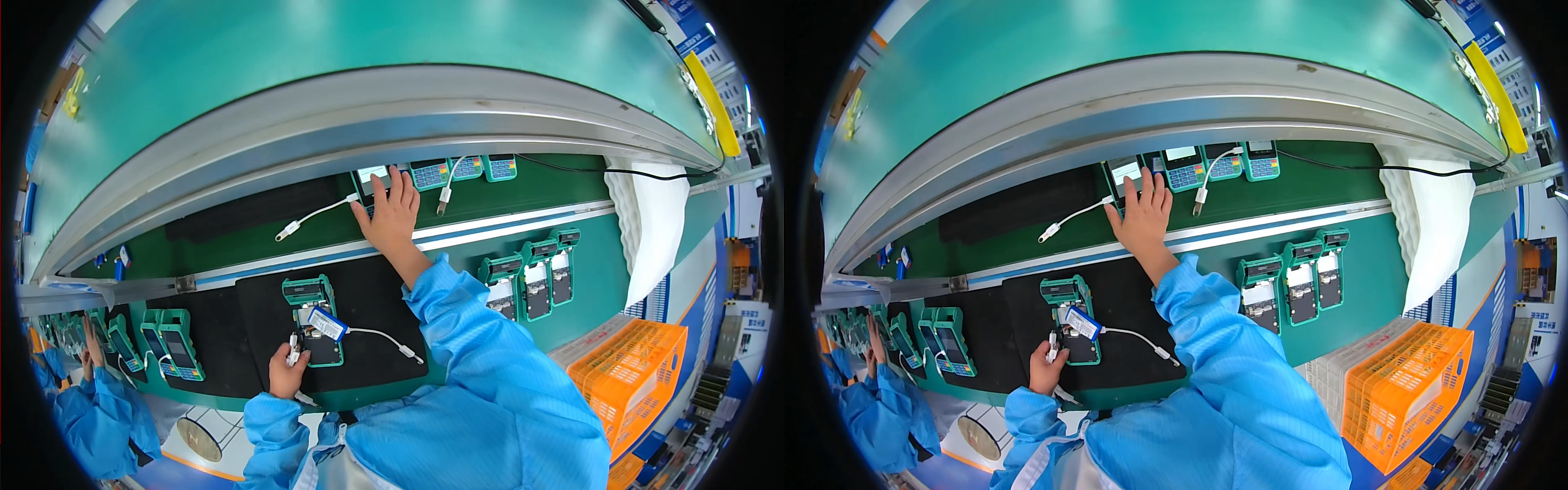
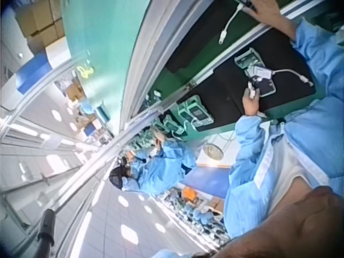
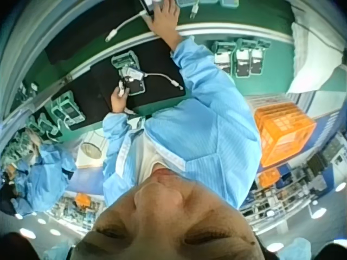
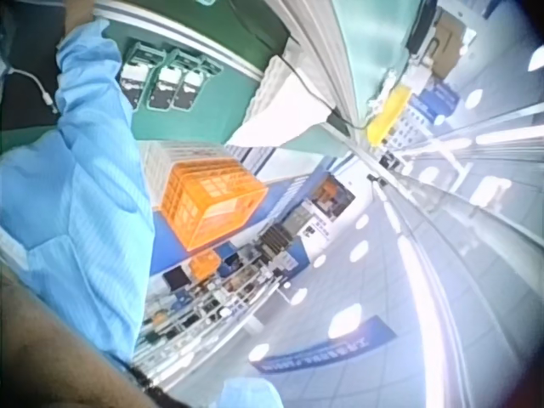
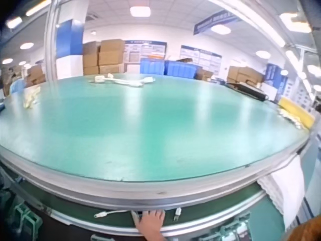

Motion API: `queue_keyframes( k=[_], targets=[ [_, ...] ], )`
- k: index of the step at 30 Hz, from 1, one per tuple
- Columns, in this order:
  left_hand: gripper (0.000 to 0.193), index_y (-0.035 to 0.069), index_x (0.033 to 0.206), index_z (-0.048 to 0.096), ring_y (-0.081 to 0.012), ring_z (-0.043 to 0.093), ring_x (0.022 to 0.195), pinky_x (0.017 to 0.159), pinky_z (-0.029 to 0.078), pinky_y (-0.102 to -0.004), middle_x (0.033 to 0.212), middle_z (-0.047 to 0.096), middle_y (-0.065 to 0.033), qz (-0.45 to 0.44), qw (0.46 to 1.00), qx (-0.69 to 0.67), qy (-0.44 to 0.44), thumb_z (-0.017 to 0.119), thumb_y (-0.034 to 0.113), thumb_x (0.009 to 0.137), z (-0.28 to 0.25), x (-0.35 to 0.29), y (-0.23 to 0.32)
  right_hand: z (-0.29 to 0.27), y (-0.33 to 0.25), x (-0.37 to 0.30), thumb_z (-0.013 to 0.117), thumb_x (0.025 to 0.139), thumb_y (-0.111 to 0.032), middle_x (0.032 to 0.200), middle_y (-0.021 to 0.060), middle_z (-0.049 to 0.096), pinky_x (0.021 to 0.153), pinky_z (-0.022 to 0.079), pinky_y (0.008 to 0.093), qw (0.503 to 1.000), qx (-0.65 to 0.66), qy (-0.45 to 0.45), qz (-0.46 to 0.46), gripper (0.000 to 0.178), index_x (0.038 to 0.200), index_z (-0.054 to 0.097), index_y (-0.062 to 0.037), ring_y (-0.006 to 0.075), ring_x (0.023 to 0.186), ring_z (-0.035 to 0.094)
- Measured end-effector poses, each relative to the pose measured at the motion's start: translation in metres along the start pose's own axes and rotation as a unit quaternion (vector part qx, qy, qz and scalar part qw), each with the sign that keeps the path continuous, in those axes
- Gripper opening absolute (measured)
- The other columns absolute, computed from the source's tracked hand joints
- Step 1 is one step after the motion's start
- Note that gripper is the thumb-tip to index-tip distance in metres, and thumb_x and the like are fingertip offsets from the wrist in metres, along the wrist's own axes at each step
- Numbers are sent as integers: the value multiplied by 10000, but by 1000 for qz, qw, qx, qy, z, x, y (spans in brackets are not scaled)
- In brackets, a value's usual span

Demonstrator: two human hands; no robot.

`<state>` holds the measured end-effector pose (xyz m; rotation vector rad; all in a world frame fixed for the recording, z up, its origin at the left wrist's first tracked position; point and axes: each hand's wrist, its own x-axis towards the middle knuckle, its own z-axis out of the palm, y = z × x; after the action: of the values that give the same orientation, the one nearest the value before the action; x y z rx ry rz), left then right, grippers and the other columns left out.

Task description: The person inserts components and batteries into handheld electronic devices by hand on an assembly line.

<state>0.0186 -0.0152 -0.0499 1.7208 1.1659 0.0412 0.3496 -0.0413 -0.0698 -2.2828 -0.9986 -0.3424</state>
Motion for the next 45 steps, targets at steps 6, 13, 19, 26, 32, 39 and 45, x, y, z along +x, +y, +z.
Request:
queue_keyframes(
  k=[6, 13, 19, 26, 32, 39, 45],
  targets=[
    [191, -15, 740, 507, -119, 412, 539, 506, 365, -288, 589, 504, -68, -3, 999, -33, 7, 641, 121, 726, 2, -2, 3, -7, 1, -8, 595, 736, -338, 1263, 183, 304, 938, 222, 472, 999, 36, 11, 4, 552, 1188, 413, -78, 379, 1175, 264],
    [192, -23, 752, 517, -121, 438, 542, 508, 373, -294, 599, 526, -80, 33, 999, 18, 16, 641, 119, 723, 2, -1, 4, -18, 32, -11, 585, 749, -228, 1219, 198, 352, 915, 265, 458, 976, 127, 123, 129, 573, 1228, 343, -26, 391, 1108, 332],
    [206, -27, 743, 538, -173, 480, 525, 518, 392, -313, 596, 539, -132, 26, 999, 41, 17, 639, 150, 722, 6, -7, 10, -62, -10, -34, 556, 782, -121, 810, 123, 577, 665, 453, 336, 962, 265, -52, 31, 185, 946, 553, -35, 267, 738, 566],
    [219, -11, 772, 547, -272, 558, 581, 544, 421, -344, 648, 559, -169, 52, 997, 42, 50, 642, 180, 727, 16, -16, 3, -88, -72, -158, 599, 721, -312, 1017, 112, 524, 750, 395, 387, 941, 152, -298, -58, 411, 1017, 527, -36, 301, 897, 480],
    [240, -9, 860, 575, -264, 587, 627, 575, 440, -319, 696, 585, -172, 45, 997, -26, 52, 640, 188, 740, 20, -19, -1, -90, -64, -149, 592, 752, -272, 1072, 130, 518, 833, 395, 377, 910, 177, -373, -21, 383, 1048, 539, -34, 311, 964, 479],
    [248, -6, 907, 584, -231, 595, 644, 590, 445, -304, 715, 602, -151, 16, 989, -134, 65, 634, 173, 744, 24, -24, -23, -85, -85, -146, 614, 716, -332, 1074, 116, 500, 781, 394, 383, 910, 197, -364, 35, 551, 1168, 445, -66, 289, 959, 477],
    [206, -21, 922, 574, -69, 494, 656, 592, 410, -222, 700, 581, -30, 47, 980, -165, 97, 615, 111, 770, 30, -17, -15, -71, -122, -140, 675, 637, -261, 1140, 124, 430, 724, 381, 364, 939, 5, -315, -138, 556, 1126, 481, -82, 261, 943, 458]
  ],
)
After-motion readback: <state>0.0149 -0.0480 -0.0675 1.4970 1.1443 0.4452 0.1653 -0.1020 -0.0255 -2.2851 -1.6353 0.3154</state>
